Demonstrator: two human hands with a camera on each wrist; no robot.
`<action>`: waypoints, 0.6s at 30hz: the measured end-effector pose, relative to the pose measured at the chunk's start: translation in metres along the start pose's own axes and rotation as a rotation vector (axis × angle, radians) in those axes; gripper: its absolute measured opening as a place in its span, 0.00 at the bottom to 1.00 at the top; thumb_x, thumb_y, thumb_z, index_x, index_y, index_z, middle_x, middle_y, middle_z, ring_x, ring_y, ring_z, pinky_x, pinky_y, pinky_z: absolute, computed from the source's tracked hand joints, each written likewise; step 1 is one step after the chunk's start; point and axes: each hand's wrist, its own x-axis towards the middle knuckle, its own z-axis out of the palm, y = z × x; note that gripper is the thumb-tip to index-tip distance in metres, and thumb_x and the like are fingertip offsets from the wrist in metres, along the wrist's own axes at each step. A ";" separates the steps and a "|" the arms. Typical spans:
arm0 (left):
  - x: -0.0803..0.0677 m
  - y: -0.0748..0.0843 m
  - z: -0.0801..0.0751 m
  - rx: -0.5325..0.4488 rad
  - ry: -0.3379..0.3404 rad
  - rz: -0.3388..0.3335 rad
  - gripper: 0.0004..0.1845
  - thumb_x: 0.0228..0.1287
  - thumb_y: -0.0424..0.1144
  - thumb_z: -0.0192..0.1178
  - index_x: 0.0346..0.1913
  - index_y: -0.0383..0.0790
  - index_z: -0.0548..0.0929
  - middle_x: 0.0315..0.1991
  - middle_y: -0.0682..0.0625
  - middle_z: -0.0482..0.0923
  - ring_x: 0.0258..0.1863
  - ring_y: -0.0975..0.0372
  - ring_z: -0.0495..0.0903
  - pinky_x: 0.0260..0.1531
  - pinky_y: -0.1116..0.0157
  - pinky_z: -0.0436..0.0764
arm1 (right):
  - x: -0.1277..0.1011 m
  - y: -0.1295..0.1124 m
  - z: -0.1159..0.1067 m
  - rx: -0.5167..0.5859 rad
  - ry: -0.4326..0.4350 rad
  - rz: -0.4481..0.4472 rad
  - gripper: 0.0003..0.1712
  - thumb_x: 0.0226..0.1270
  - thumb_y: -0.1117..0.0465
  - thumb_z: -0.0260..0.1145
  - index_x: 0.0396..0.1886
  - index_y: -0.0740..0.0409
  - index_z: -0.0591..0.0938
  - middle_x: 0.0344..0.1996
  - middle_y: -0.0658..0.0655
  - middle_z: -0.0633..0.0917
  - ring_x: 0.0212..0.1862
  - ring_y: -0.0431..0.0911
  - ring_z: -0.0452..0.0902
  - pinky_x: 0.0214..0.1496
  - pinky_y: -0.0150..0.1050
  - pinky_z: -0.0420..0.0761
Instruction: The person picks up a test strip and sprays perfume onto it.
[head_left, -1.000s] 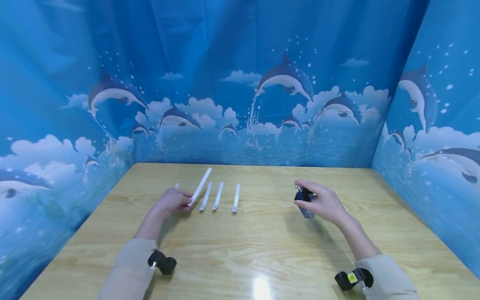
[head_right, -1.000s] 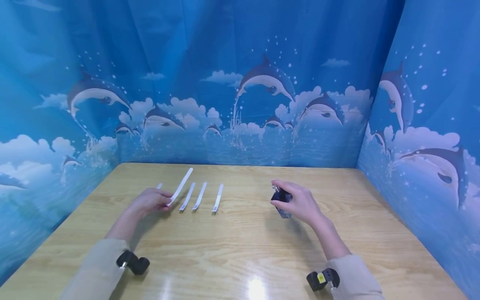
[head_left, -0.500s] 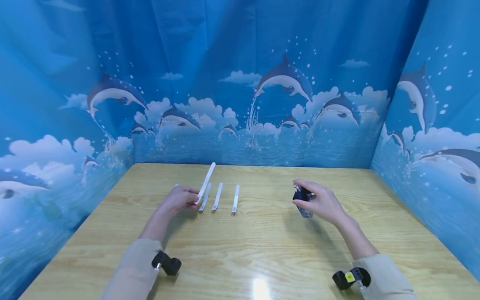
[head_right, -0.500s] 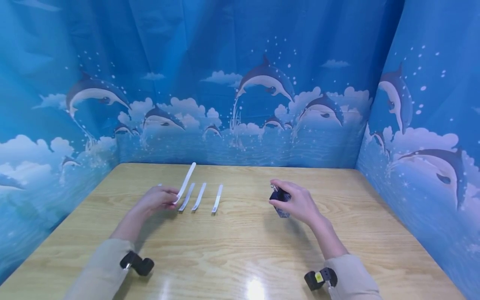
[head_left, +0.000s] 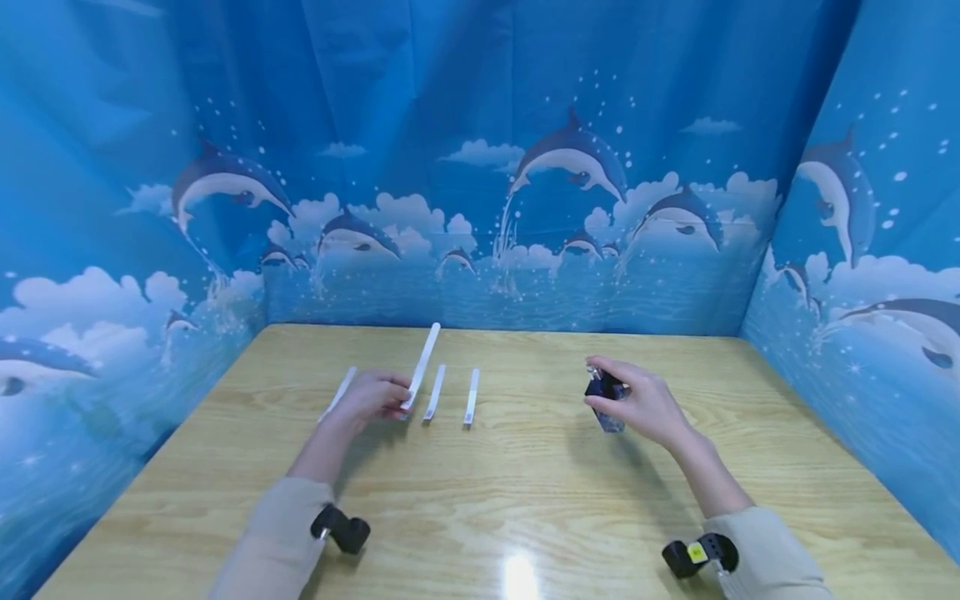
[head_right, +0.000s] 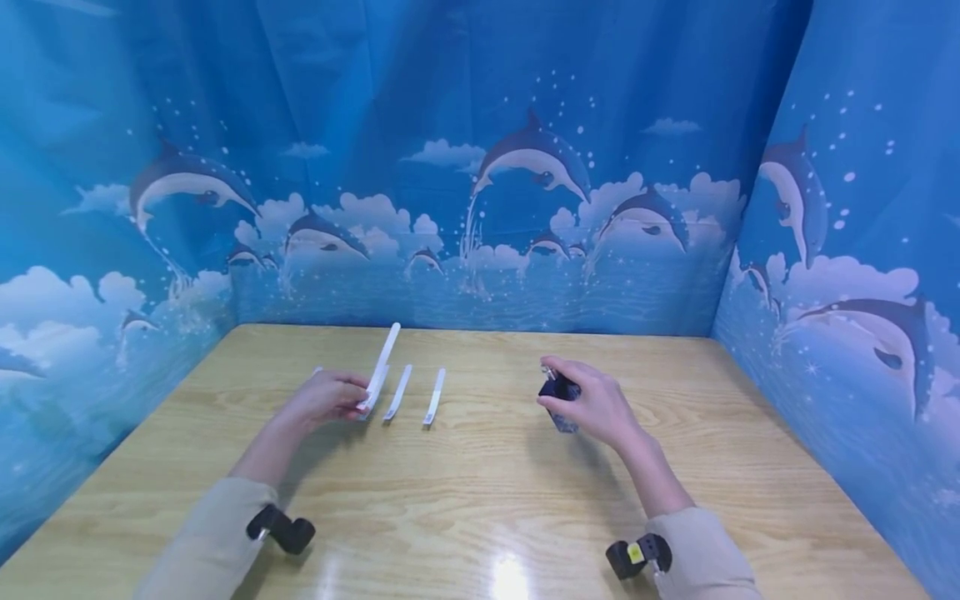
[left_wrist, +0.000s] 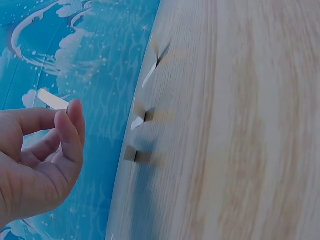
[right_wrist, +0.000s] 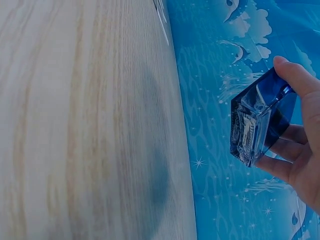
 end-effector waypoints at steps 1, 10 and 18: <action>0.000 0.000 0.001 0.000 -0.002 -0.001 0.17 0.56 0.22 0.53 0.49 0.17 0.70 0.21 0.48 0.77 0.19 0.65 0.78 0.20 0.73 0.80 | 0.001 0.000 0.000 -0.003 0.003 0.002 0.35 0.56 0.49 0.69 0.62 0.55 0.72 0.58 0.61 0.75 0.54 0.57 0.74 0.39 0.45 0.83; 0.001 0.000 0.013 0.045 -0.035 0.010 0.14 0.54 0.22 0.54 0.45 0.17 0.74 0.21 0.46 0.78 0.19 0.64 0.78 0.18 0.73 0.79 | 0.003 -0.001 0.000 -0.003 0.005 0.018 0.35 0.56 0.49 0.69 0.63 0.54 0.72 0.58 0.61 0.74 0.54 0.58 0.73 0.39 0.46 0.83; 0.000 0.001 0.023 0.064 -0.086 0.028 0.13 0.54 0.22 0.55 0.43 0.17 0.74 0.19 0.48 0.76 0.18 0.65 0.78 0.15 0.75 0.77 | 0.003 -0.002 0.001 -0.013 0.011 0.000 0.35 0.55 0.50 0.70 0.62 0.55 0.72 0.58 0.61 0.75 0.54 0.57 0.74 0.38 0.44 0.84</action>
